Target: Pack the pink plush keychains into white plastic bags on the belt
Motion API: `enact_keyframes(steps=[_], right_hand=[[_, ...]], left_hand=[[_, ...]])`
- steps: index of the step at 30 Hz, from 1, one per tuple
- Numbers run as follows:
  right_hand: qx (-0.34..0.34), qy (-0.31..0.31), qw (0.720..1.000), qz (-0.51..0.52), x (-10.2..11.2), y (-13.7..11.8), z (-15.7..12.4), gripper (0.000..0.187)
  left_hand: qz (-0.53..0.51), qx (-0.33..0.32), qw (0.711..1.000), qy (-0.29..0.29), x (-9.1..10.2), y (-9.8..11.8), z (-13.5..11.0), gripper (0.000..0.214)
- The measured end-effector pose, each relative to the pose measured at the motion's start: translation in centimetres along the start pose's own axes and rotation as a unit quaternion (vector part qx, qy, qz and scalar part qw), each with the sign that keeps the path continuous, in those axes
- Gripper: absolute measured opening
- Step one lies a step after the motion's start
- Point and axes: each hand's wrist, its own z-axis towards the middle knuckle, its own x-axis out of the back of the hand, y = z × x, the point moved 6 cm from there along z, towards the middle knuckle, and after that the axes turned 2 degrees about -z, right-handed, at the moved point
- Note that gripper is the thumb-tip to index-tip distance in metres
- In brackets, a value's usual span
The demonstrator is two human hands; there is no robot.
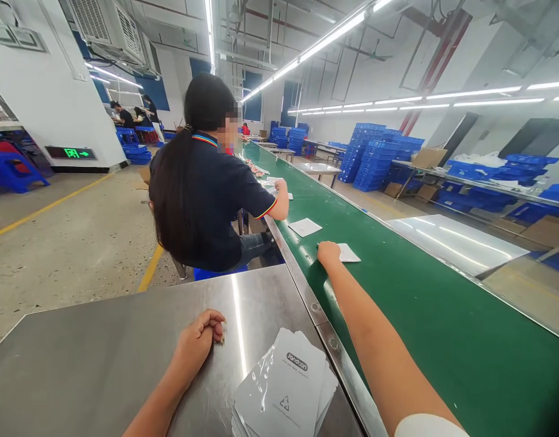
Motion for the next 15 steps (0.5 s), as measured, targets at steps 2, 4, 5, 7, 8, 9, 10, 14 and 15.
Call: enact_keyframes(steps=[2,4,5,7,8,9,10,14,15], right_hand=[[0.001,0.024,1.000,0.014,1.0,0.6,-1.5,0.031],[0.003,0.061,0.997,0.035,2.4,1.4,-3.5,0.027],[0.007,0.082,0.995,0.049,3.2,1.9,-4.6,0.027],[0.022,0.118,0.990,0.079,4.7,2.9,-7.0,0.029],[0.035,0.130,0.987,0.090,5.4,3.4,-8.4,0.031],[0.056,0.138,0.983,0.111,6.0,3.7,-9.8,0.032],[0.087,0.138,0.975,0.151,6.4,3.9,-11.3,0.033],[0.213,0.021,0.877,0.429,5.9,3.3,-17.9,0.040],[0.224,-0.025,0.850,0.476,5.1,2.9,-19.5,0.040]], left_hand=[[-0.005,-0.008,1.000,0.000,-0.1,0.2,0.0,0.026],[-0.011,-0.015,1.000,-0.001,-0.1,0.3,0.1,0.027],[-0.013,-0.019,1.000,-0.002,-0.1,0.3,0.1,0.027],[-0.016,-0.024,1.000,-0.004,-0.2,0.3,0.2,0.028],[-0.019,-0.026,0.999,-0.005,-0.2,0.3,0.3,0.028],[-0.023,-0.028,0.999,-0.005,-0.2,0.2,0.3,0.028],[-0.028,-0.030,0.999,-0.005,-0.2,0.2,0.3,0.028],[-0.050,-0.039,0.998,-0.002,-0.2,0.1,0.4,0.029],[-0.052,-0.040,0.998,-0.001,-0.2,0.1,0.5,0.030]])
